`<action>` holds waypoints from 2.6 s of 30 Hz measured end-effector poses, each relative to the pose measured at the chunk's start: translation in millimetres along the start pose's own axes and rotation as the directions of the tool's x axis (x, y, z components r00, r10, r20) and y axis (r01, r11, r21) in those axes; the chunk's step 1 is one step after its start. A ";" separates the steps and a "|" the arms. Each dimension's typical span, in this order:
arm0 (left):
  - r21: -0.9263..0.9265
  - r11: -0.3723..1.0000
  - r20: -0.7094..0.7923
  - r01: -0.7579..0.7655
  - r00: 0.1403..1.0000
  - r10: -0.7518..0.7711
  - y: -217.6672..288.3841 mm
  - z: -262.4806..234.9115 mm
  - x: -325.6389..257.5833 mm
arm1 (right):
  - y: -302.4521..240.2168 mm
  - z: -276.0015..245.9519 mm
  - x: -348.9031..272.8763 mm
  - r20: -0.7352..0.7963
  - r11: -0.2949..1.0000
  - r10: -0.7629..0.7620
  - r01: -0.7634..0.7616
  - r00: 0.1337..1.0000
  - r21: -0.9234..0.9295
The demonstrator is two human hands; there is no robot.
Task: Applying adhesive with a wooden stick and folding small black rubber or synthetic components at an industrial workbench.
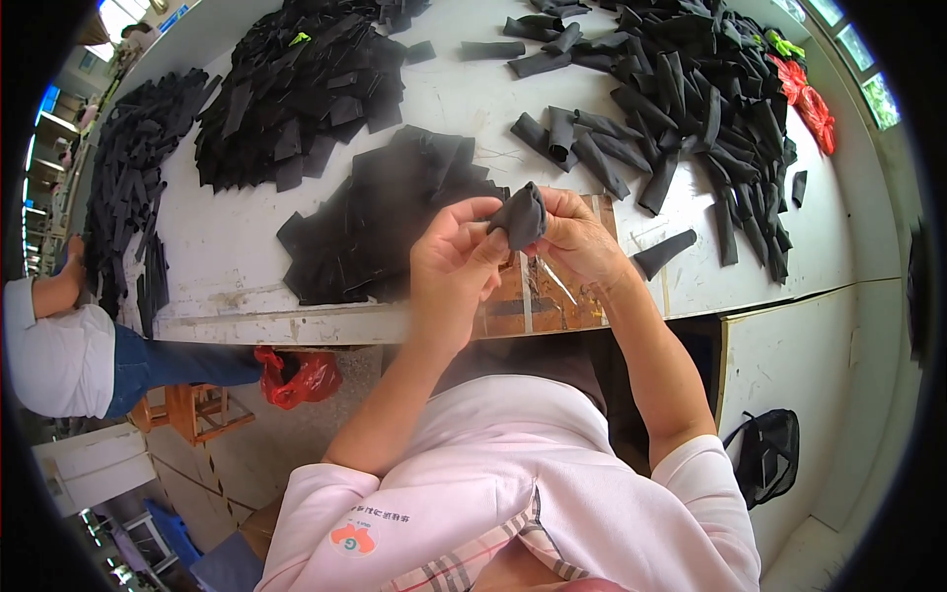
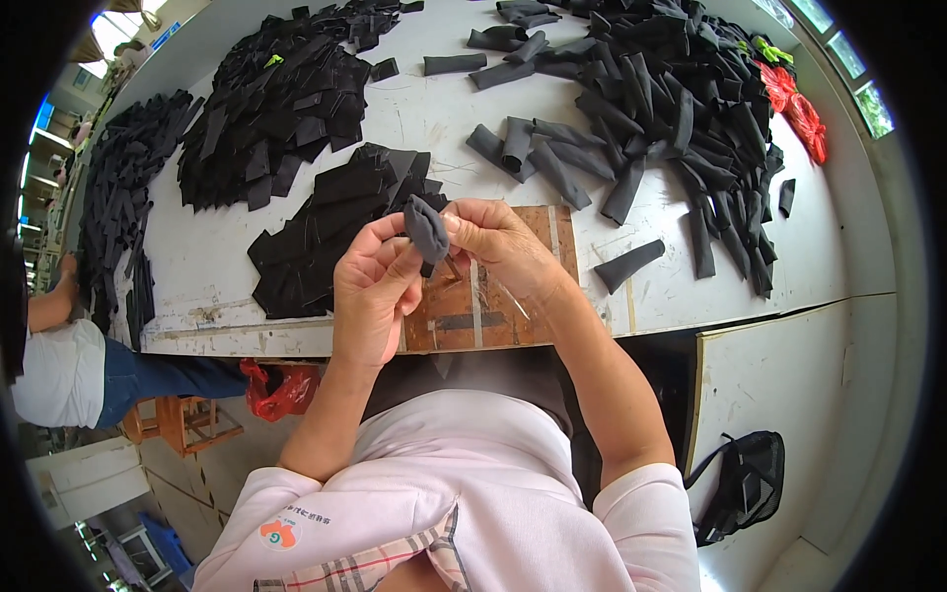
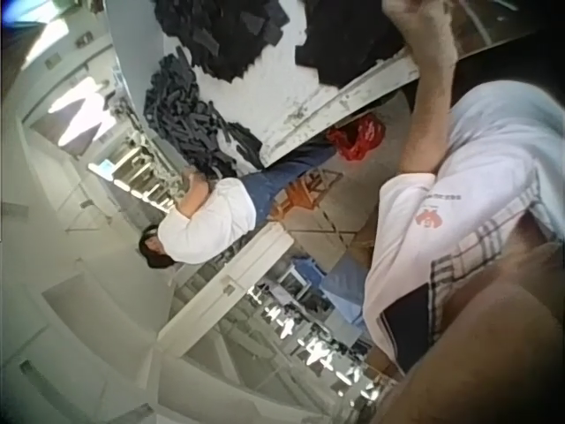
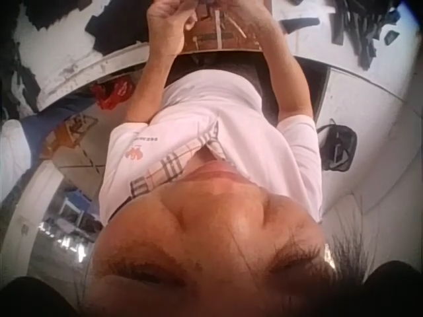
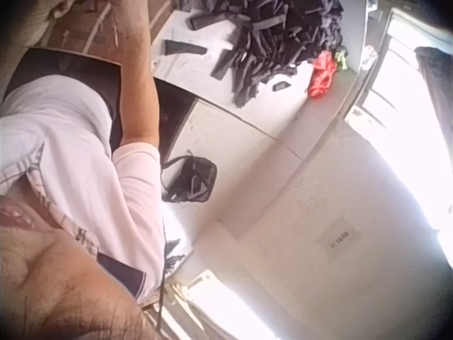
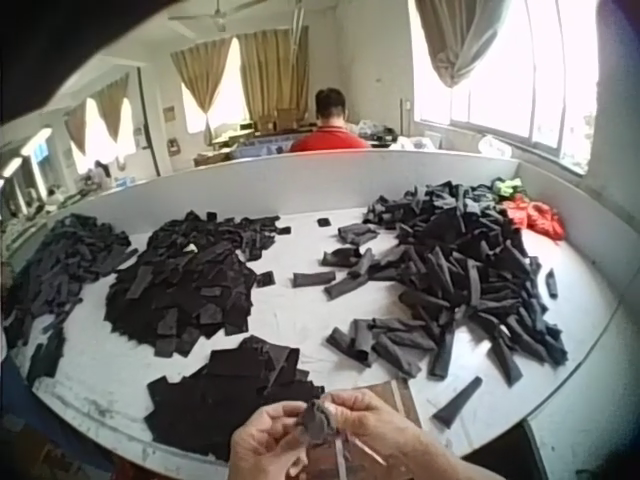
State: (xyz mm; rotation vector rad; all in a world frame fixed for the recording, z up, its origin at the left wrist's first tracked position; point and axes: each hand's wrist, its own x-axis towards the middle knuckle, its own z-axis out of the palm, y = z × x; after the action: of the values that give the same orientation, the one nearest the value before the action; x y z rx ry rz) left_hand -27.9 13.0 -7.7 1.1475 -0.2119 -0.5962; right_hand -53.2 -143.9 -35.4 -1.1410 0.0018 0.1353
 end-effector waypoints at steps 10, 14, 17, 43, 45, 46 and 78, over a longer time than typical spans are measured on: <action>0.048 0.820 0.039 -0.571 0.821 0.569 15.2 17.5 9.6 | -47.7 38.6 -22.5 -0.009 0.411 -0.626 0.321 0.780 -0.853; -0.102 0.821 -0.096 -0.561 0.827 0.554 4.5 7.9 -0.8 | -58.8 41.7 -19.8 0.266 -0.132 -0.383 0.233 0.884 -0.963; -0.085 0.903 -0.025 -0.422 0.907 0.421 -11.8 1.2 11.1 | -12.4 5.1 -18.9 0.113 0.224 -0.378 0.209 0.919 -0.952; -0.079 0.860 0.051 -0.504 0.860 0.508 23.5 24.4 14.8 | -44.7 17.6 -19.8 0.111 0.239 -0.354 0.205 0.928 -0.949; -0.069 0.824 -0.132 -0.562 0.824 0.551 23.0 15.3 18.8 | -44.4 18.3 -18.9 0.107 0.230 -0.327 0.189 0.939 -0.955; -0.100 0.815 -0.110 -0.571 0.820 0.562 25.1 14.2 18.5 | -43.4 18.5 -18.5 0.122 0.195 -0.352 0.200 0.928 -0.960; 0.991 -0.118 0.096 -0.057 0.933 0.347 1.7 -127.7 145.0 | 6.5 2.1 -68.8 -0.567 1.000 0.008 -0.022 0.824 -0.017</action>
State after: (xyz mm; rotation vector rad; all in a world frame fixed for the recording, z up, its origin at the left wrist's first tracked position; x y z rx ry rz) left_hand 150.3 35.5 -78.9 2.6602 -0.7654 0.1840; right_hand -122.3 -146.7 -35.6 -1.1684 0.5446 -0.1986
